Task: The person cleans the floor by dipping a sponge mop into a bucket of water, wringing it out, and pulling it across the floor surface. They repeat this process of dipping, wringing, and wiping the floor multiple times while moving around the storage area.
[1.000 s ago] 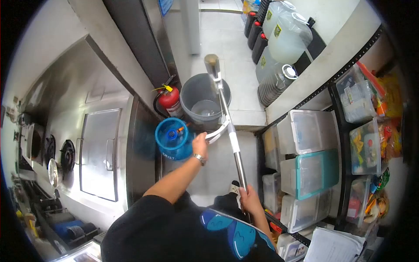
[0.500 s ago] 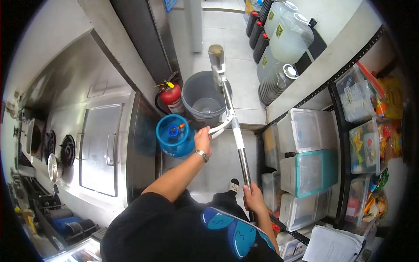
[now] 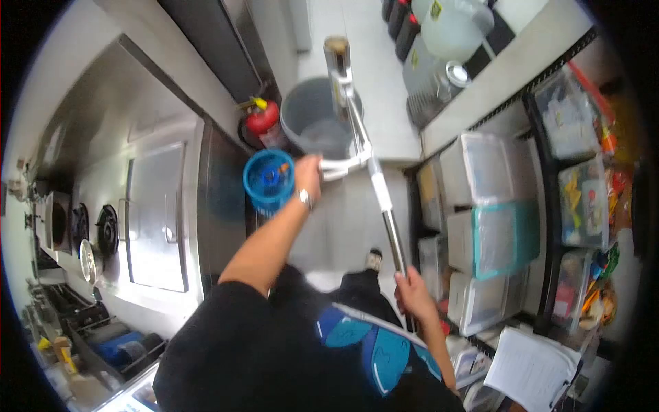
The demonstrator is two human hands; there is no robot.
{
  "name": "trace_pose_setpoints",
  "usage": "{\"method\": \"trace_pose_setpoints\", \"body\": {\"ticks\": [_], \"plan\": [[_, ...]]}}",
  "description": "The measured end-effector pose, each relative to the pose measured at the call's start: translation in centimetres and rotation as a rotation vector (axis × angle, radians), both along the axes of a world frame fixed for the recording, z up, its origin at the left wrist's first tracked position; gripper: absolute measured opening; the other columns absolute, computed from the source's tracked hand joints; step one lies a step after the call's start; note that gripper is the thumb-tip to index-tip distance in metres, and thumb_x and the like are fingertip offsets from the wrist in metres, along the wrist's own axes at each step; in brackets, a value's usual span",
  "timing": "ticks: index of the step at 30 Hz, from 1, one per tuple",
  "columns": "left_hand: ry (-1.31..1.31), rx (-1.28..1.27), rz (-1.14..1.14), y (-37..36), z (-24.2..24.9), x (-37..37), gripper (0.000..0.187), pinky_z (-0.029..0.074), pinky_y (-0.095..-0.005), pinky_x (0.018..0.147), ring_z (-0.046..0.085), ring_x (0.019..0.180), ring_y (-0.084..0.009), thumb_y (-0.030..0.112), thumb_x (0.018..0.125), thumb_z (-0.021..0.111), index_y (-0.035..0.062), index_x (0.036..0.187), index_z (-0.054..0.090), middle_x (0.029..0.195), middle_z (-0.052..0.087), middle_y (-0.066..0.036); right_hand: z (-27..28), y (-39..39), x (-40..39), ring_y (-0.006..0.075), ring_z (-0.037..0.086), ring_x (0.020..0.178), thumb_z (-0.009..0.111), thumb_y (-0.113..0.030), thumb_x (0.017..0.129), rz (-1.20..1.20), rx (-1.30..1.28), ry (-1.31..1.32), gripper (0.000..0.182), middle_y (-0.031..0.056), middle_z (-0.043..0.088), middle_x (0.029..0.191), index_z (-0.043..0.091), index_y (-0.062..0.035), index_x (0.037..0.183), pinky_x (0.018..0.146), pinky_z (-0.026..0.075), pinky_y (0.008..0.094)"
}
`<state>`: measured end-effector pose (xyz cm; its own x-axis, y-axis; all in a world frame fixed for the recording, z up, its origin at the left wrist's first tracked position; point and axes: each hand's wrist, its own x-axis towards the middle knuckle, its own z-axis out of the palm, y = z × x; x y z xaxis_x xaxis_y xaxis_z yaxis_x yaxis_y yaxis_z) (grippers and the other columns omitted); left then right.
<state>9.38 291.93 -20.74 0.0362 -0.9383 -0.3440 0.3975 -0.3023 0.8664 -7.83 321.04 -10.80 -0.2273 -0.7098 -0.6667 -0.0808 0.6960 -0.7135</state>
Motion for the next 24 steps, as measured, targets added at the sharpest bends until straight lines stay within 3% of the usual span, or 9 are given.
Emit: {"method": "trace_pose_setpoints", "body": {"ticks": [3, 6, 11, 12, 16, 17, 19, 21, 24], "plan": [[-0.024, -0.009, -0.06, -3.4, -1.9, 0.0, 0.021, 0.026, -0.0254, 0.037, 0.035, 0.038, -0.0099, 0.021, 0.075, 0.056, 0.0114, 0.059, 0.047, 0.049, 0.043, 0.002, 3.1, 0.2, 0.2, 0.0097, 0.041, 0.034, 0.055, -0.022, 0.084, -0.012, 0.082, -0.111, 0.021, -0.0006, 0.041, 0.051, 0.042, -0.0055, 0.09, 0.03, 0.033, 0.0244], [-0.009, 0.042, -0.158, -5.1, -0.3, -1.1, 0.022, 0.028, -0.0252, 0.039, 0.039, 0.04, -0.0104, 0.025, 0.076, 0.057, 0.0105, 0.061, 0.049, 0.051, 0.044, 0.001, 3.9, 0.4, -0.1, 0.0098, 0.041, 0.034, 0.059, -0.014, 0.08, -0.031, 0.062, -0.126, 0.021, -0.0003, 0.043, 0.054, 0.042, -0.0055, 0.089, 0.03, 0.033, 0.0245], [-0.266, -0.105, -0.311, -8.2, 3.8, -5.6, 0.027, 0.031, -0.0257, 0.04, 0.043, 0.043, -0.0101, 0.03, 0.074, 0.059, 0.0076, 0.059, 0.053, 0.053, 0.048, -0.001, 4.7, 3.1, -0.6, 0.0098, 0.042, 0.034, 0.06, -0.008, 0.077, -0.027, 0.135, -0.277, 0.022, 0.0002, 0.044, 0.056, 0.043, -0.0057, 0.091, 0.031, 0.033, 0.0238], [-0.197, -0.197, -0.311, -8.7, 3.6, -6.7, 0.03, 0.03, -0.0263, 0.039, 0.042, 0.041, -0.0106, 0.032, 0.073, 0.059, 0.0069, 0.057, 0.053, 0.051, 0.048, -0.001, 4.9, 3.7, -0.7, 0.0099, 0.042, 0.034, 0.059, -0.008, 0.077, -0.033, 0.146, -0.324, 0.022, 0.0003, 0.044, 0.056, 0.043, -0.0057, 0.092, 0.031, 0.034, 0.0237], [-0.504, -0.191, -0.463, -8.2, 5.7, -8.2, 0.035, 0.036, -0.0272, 0.045, 0.048, 0.048, -0.0153, 0.034, 0.077, 0.055, 0.0031, 0.061, 0.055, 0.052, 0.048, -0.001, 5.6, 5.5, -1.6, 0.0081, 0.046, 0.045, 0.057, -0.006, 0.077, 0.043, 0.104, -0.119, 0.034, 0.0015, 0.048, 0.062, 0.043, -0.0034, 0.109, 0.04, 0.037, 0.0228], [-0.799, -0.652, -0.556, -9.5, 2.9, -8.7, 0.038, 0.039, -0.0287, 0.05, 0.051, 0.054, -0.0164, 0.036, 0.082, 0.049, 0.0026, 0.063, 0.056, 0.053, 0.049, -0.003, 5.8, 6.5, -1.8, 0.0078, 0.047, 0.048, 0.057, -0.005, 0.077, 0.019, 0.067, -0.051, 0.037, 0.002, 0.049, 0.066, 0.042, -0.0031, 0.111, 0.041, 0.037, 0.0225], [-0.778, -0.475, -0.73, -7.2, 6.5, -10.0, 0.041, 0.042, -0.0318, 0.054, 0.053, 0.055, -0.0187, 0.037, 0.085, 0.044, 0.0014, 0.069, 0.057, 0.057, 0.053, -0.007, 7.5, 7.2, -1.8, 0.0073, 0.048, 0.054, 0.055, -0.003, 0.077, -0.024, 0.03, 0.025, 0.044, 0.0036, 0.052, 0.076, 0.038, -0.0027, 0.118, 0.044, 0.038, 0.0217], [-0.753, -0.508, -0.896, -5.2, 8.2, -11.5, 0.042, 0.043, -0.0339, 0.059, 0.054, 0.059, -0.021, 0.04, 0.085, 0.043, 0.0011, 0.076, 0.057, 0.066, 0.058, -0.011, 9.0, 8.0, -1.9, 0.007, 0.049, 0.058, 0.054, -0.002, 0.077, 0.003, 0.004, 0.057, 0.048, 0.0046, 0.053, 0.084, 0.035, -0.003, 0.121, 0.047, 0.039, 0.0209], [-0.783, -0.569, -1.046, -2.0, 6.2, -13.5, 0.042, 0.044, -0.0343, 0.065, 0.057, 0.068, -0.0218, 0.041, 0.085, 0.043, 0.0022, 0.085, 0.058, 0.074, 0.06, -0.013, 10.2, 12.0, -2.1, 0.007, 0.05, 0.059, 0.053, 0.0, 0.076, 0.029, 0.013, 0.05, 0.049, 0.0043, 0.053, 0.084, 0.034, -0.0038, 0.122, 0.047, 0.039, 0.0205]]}}
